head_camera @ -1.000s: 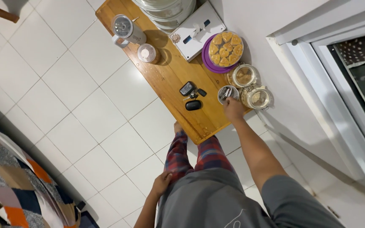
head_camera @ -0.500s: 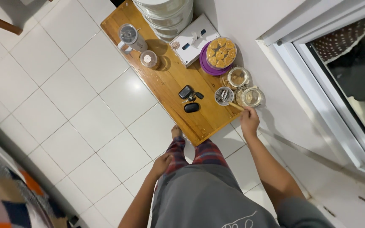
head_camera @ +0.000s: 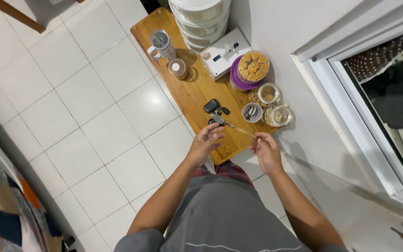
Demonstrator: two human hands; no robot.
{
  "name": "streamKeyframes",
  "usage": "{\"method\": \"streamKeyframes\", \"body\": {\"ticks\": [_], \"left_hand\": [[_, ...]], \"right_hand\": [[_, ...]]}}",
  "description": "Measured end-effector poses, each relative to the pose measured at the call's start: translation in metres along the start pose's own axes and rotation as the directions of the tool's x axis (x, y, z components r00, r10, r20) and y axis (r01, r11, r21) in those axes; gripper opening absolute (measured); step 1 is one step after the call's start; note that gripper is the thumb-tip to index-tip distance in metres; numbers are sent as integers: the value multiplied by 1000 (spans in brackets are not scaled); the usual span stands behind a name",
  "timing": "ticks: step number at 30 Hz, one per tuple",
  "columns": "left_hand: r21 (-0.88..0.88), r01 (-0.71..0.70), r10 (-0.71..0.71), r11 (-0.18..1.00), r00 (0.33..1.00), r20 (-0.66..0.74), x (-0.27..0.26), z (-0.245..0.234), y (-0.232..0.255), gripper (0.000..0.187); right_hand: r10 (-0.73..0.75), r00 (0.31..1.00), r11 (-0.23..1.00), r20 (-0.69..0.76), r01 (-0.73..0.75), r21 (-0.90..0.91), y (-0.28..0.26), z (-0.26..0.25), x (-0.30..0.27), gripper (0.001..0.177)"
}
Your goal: Sorting through and organizing various beverage and sugar sachets from a plastic container on a table.
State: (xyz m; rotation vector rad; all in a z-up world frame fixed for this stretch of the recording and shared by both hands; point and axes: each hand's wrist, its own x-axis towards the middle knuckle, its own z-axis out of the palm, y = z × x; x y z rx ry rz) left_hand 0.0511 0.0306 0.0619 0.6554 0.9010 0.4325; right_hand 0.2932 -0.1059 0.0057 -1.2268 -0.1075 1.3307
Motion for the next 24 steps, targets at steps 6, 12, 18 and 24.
{"method": "streamKeyframes", "body": {"ticks": [6,12,18,24], "left_hand": [[-137,-105,115,985,991,67,4,2,-11,37],[22,34,-34,999,999,3,-3,12,-34,34],[-200,-1,-52,980,965,-256,-14,-24,-99,30],[-350,-16,-148,937,887,-437,-46,-54,-128,30]], "right_hand": [[-56,992,979,110,76,-189,6,-15,-3,21],[184,962,914,201,-93,-394,18,-11,-3,23],[410,909,746,67,-293,-599,72,-51,66,39],[-69,998,361,-11,15,-932,167,-176,191,43]]}}
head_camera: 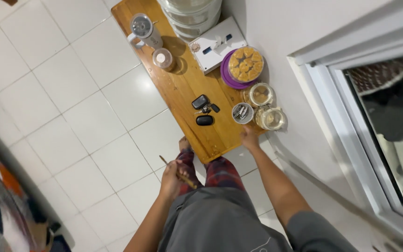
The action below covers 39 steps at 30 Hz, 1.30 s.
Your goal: Sorting through and organizing various beverage and sugar sachets from a plastic container on a table.
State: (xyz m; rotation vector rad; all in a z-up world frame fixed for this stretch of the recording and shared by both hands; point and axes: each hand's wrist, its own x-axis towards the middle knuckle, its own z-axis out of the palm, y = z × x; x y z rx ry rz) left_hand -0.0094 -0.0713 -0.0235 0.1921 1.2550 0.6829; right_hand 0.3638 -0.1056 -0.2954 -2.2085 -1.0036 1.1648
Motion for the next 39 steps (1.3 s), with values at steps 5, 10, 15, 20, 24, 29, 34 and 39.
{"method": "streamKeyframes", "body": {"ticks": [5,10,15,20,24,29,34,39], "left_hand": [[-37,124,-130,992,964,-234,-13,-15,-10,28],[5,125,-122,992,978,-171,-19,-17,-19,28],[69,150,-135,986,973,-187,-19,-28,-26,27],[59,214,-204,975,969,-139,-3,-20,-7,29],[55,140,-136,989,987,-84,16,-3,6,35],[-101,89,-75,991,988,135,-5,49,87,54],[-249,41,91,968,863,497,19,9,104,69],[-272,-67,194,960,858,475,6,-6,145,58]], "right_hand": [[410,908,901,81,-417,116,-16,-13,49,43],[112,971,980,-211,-142,-136,9,2,70,23],[11,934,992,-358,-56,-115,-10,3,47,23],[-235,915,970,-328,198,-142,-116,-30,-6,20],[-294,935,923,-200,332,197,-213,-69,-75,22],[-299,952,903,-60,302,306,-289,-91,-149,21],[-394,918,758,35,303,577,-346,-87,-194,28],[-479,877,668,45,330,667,-422,-89,-236,37]]}}
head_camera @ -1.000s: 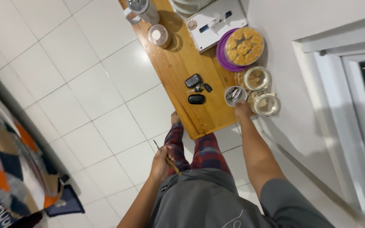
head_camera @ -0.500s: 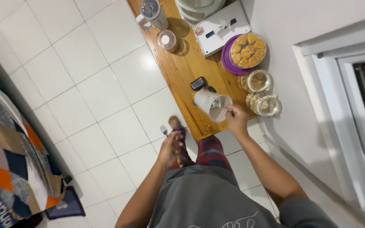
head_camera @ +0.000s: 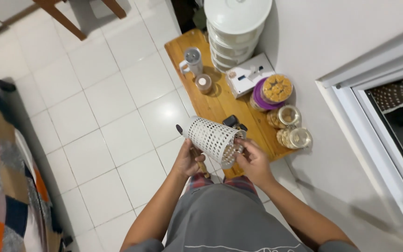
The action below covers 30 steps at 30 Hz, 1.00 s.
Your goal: Sorting through and organizing various beverage and sugar sachets from a plastic container on a table.
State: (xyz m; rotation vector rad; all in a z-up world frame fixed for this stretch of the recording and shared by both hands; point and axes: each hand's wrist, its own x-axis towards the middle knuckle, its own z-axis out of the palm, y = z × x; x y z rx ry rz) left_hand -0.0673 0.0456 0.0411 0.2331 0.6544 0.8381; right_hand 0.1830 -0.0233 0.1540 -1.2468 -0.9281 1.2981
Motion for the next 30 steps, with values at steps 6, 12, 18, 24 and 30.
{"method": "streamKeyframes", "body": {"ticks": [6,12,18,24,30], "left_hand": [[-193,42,-21,980,994,107,-28,68,58,79],[-319,-7,48,948,991,122,-43,69,83,83],[-151,-169,192,974,969,155,-36,4,83,81],[461,-480,428,747,877,220,-77,62,106,107],[569,-485,438,664,869,230,-93,81,113,108]], "right_hand": [[-220,970,882,107,244,-402,-77,66,-5,34],[-408,892,790,194,452,-414,-73,96,-12,32],[-133,988,909,-82,154,388,-41,109,-2,44],[266,964,590,11,-172,788,-24,123,4,52],[275,961,487,23,-159,859,-21,130,3,48]]}}
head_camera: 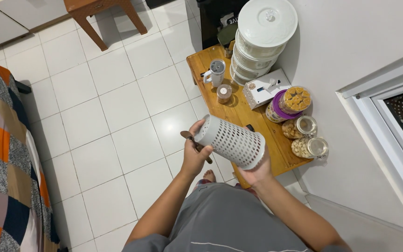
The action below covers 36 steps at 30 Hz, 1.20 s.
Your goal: Sorting through and organizing various beverage and sugar sachets from a plastic container on a table.
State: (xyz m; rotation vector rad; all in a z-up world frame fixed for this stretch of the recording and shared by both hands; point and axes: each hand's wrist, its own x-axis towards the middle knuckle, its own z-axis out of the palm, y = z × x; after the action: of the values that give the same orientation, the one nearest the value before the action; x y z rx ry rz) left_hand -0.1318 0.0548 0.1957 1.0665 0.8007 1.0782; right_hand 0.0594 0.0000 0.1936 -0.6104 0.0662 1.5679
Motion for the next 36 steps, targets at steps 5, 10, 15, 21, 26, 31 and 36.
{"method": "streamKeyframes", "body": {"ticks": [5,10,15,21,26,31,36], "left_hand": [[-5,12,-12,1000,996,-89,3,-8,-13,104],[-371,63,-107,926,989,-100,7,-8,-5,91],[-473,115,-204,874,968,-143,5,-20,-32,65],[-578,149,-277,802,951,-138,7,-22,-45,54],[-614,157,-305,774,942,-143,10,-19,-46,53],[-623,177,-363,762,913,-184,14,-14,-39,59],[-631,157,-343,760,921,-184,18,-14,-40,61]], "right_hand": [[-38,985,999,168,32,39,2,5,-1,43],[-88,995,987,-39,82,-136,2,18,-6,52],[-81,995,985,-53,71,-160,-1,30,-17,48],[-147,986,960,-76,123,-252,4,26,-17,55],[-223,975,926,-11,208,-314,6,15,-11,53],[-151,988,840,40,150,-522,1,15,-8,51],[-159,986,508,54,129,-851,-14,27,-15,45]]}}
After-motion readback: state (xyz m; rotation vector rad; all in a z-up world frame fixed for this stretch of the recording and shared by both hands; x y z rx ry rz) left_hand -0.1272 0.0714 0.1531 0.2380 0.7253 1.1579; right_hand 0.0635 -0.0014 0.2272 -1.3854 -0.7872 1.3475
